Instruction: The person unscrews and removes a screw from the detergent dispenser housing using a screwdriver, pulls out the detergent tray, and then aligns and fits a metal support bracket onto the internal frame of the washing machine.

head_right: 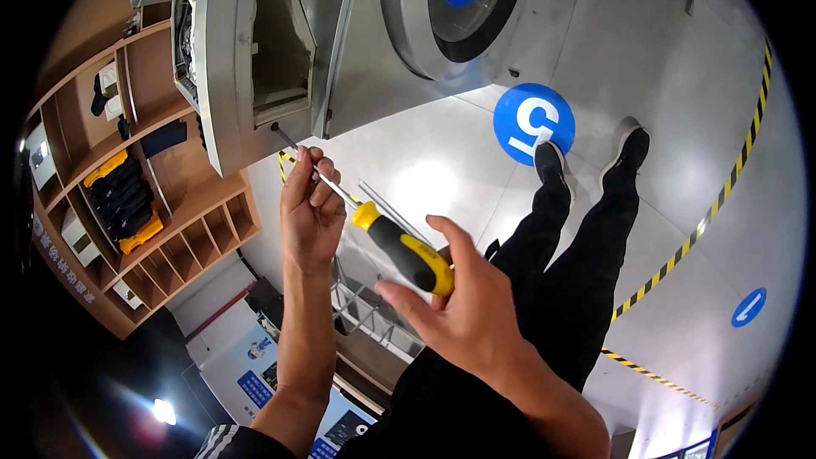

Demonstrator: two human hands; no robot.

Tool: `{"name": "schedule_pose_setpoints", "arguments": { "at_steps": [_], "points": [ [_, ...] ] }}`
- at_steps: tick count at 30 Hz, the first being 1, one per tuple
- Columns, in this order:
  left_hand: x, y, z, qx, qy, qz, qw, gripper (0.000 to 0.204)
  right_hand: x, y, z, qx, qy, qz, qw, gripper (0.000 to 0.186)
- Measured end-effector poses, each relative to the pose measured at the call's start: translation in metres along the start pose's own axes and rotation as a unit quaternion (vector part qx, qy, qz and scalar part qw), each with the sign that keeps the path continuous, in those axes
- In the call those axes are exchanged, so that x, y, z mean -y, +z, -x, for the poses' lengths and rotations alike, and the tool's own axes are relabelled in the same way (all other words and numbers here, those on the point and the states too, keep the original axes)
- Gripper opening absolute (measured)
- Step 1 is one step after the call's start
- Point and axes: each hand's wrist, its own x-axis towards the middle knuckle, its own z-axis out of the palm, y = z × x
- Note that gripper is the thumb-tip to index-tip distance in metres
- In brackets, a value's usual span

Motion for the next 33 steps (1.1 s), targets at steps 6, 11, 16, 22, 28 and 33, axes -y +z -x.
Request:
{"name": "schedule_pose_setpoints", "arguments": {
  "at_steps": [6,11,16,22,28,33],
  "points": [
    [-0.002,0.007,0.001,-0.013,0.018,0.006,1.0,0.021,0.002,-0.009,-0.003,0.091,0.15,-0.191,0.966,0.044],
    [-0.003,0.005,0.001,-0.042,0.017,-0.036,0.998,0.022,0.008,-0.007,-0.006,0.002,-0.002,-0.003,1.0,0.047],
    [0.0,0.005,-0.002,-0.038,0.025,-0.022,0.999,0.022,0.001,-0.006,-0.006,0.044,0.093,-0.105,0.989,0.045],
    [0.002,0.007,-0.006,-0.064,0.014,-0.037,0.997,0.03,0.007,-0.014,-0.016,0.116,0.277,-0.233,0.925,0.056],
    [0.01,0.006,0.004,-0.062,-0.012,-0.09,0.994,0.034,-0.001,-0.019,0.002,0.128,0.301,-0.247,0.912,0.051],
    [0.022,0.005,0.015,-0.027,-0.013,-0.099,0.995,0.025,-0.012,-0.027,0.013,0.164,0.252,-0.207,0.931,0.037]
  ]
}}
